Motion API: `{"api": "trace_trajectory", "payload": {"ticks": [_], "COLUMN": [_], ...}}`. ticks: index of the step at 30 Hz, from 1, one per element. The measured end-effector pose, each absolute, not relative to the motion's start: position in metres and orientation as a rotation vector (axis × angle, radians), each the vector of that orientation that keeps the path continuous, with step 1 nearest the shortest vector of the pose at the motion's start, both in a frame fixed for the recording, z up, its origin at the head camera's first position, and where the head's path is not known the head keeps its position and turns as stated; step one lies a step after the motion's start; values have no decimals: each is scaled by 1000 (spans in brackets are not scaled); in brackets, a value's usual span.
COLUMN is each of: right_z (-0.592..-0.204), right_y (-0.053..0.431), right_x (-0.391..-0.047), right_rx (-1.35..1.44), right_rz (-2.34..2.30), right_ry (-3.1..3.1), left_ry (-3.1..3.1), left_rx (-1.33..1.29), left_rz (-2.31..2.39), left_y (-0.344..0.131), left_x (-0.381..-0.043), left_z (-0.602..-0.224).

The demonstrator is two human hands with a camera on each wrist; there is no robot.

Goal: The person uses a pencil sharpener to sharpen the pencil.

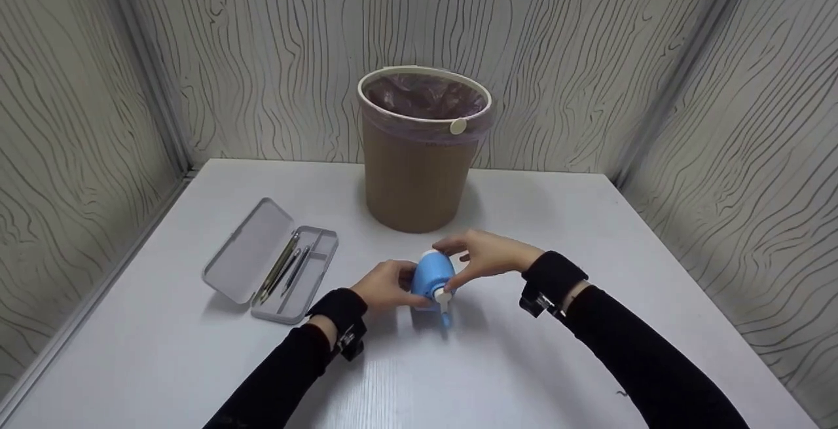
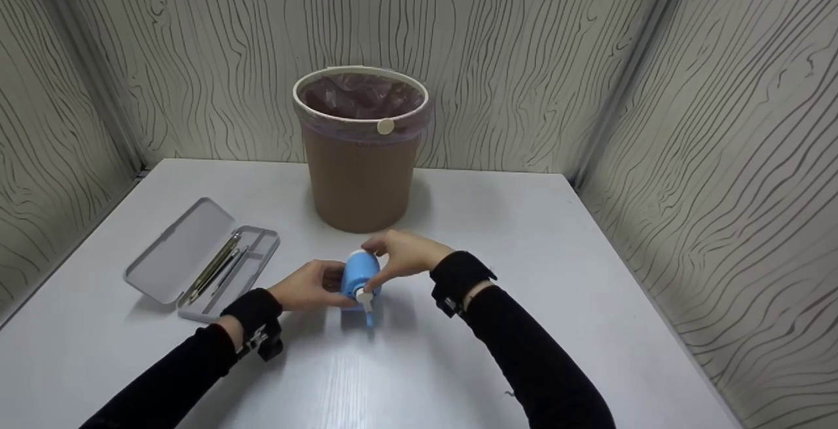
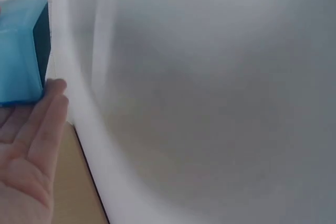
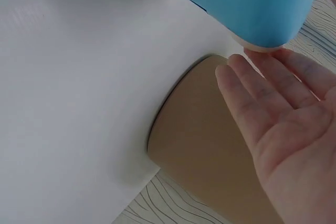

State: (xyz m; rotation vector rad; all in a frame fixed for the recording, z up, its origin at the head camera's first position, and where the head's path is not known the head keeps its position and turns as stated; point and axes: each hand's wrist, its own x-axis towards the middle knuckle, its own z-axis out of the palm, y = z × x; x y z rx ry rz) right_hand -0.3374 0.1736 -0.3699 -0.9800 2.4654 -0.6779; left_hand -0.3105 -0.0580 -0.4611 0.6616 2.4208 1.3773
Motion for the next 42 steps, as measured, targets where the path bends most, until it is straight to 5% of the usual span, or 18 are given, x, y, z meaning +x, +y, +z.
{"api": "trace_trajectory", "payload": {"ticks": [25, 42], "right_z": [-385, -396], "right_y": [155, 130], "right_x": [-330, -311], "right_rx": [-809, -542], "right_rz": [-670, -689], "right_ry": [2785, 3046], "left_ry": [2481, 2876], "left_rx": [722, 444], "left_rz": [1192, 1185], "left_y": [-68, -29], "left_x": [-311, -294], "left_z": [-442, -449]}}
